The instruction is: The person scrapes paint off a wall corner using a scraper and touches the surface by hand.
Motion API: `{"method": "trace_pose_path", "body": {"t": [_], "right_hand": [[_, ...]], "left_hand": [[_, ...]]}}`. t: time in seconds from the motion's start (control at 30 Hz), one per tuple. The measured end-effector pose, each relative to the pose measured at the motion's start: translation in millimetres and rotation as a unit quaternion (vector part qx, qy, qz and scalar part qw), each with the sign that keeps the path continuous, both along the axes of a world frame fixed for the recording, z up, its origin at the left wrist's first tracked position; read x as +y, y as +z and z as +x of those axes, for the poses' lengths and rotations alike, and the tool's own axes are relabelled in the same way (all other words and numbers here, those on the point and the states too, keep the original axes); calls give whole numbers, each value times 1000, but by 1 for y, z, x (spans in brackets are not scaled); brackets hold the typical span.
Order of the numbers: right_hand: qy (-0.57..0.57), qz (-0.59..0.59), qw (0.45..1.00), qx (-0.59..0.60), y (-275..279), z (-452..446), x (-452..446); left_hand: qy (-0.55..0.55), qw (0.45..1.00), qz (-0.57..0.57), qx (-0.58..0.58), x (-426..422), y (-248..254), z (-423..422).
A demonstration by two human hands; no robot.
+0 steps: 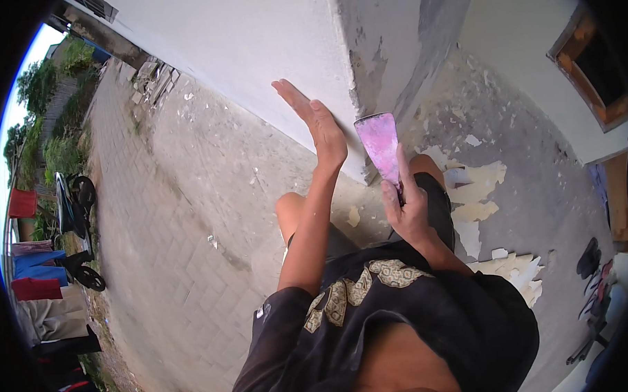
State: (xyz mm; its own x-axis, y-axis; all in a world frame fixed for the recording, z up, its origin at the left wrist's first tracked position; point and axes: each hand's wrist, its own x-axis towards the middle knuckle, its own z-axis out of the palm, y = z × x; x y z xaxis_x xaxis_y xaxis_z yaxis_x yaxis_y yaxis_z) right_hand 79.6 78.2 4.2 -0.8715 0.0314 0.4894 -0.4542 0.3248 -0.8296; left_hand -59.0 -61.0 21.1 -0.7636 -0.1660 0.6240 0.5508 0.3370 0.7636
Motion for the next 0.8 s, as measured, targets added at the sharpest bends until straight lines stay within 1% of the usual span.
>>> {"method": "trace_pose_path", "body": {"t": [0.03, 0.13, 0.23, 0.33, 0.43, 0.53, 0.63, 0.67, 0.73, 0.8], "right_hand": [[-8, 7, 1000, 10, 1, 2, -1], [-38, 15, 999, -22, 1, 9, -12], [-31, -35, 999, -11, -2, 8, -18], [-31, -23, 999, -6, 0, 9, -16], [-41, 3, 998, 48, 0, 8, -19], [33, -155, 984, -82, -1, 13, -25], [55, -154, 983, -79, 0, 8, -33], [59, -160, 984, -58, -1, 8, -36], [33, -126, 991, 13, -7, 1, -39], [26, -118, 992, 18, -5, -1, -38]], "left_hand": [[-3, 1000, -2, 0, 0, 0, 0], [13, 1000, -21, 2, -1, -1, -1], [8, 1000, -26, -15, -2, 0, 1], [6, 1000, -26, -12, -3, -1, 1], [7, 1000, -20, 0, -2, 0, 0], [4, 1000, -23, 0, -3, 0, 1], [-18, 999, -29, -18, -8, 3, 3], [-21, 999, -37, -33, -11, 6, 6], [-23, 997, -48, -61, -19, 13, 17], [-39, 990, 38, -134, -27, 12, 34]]}}
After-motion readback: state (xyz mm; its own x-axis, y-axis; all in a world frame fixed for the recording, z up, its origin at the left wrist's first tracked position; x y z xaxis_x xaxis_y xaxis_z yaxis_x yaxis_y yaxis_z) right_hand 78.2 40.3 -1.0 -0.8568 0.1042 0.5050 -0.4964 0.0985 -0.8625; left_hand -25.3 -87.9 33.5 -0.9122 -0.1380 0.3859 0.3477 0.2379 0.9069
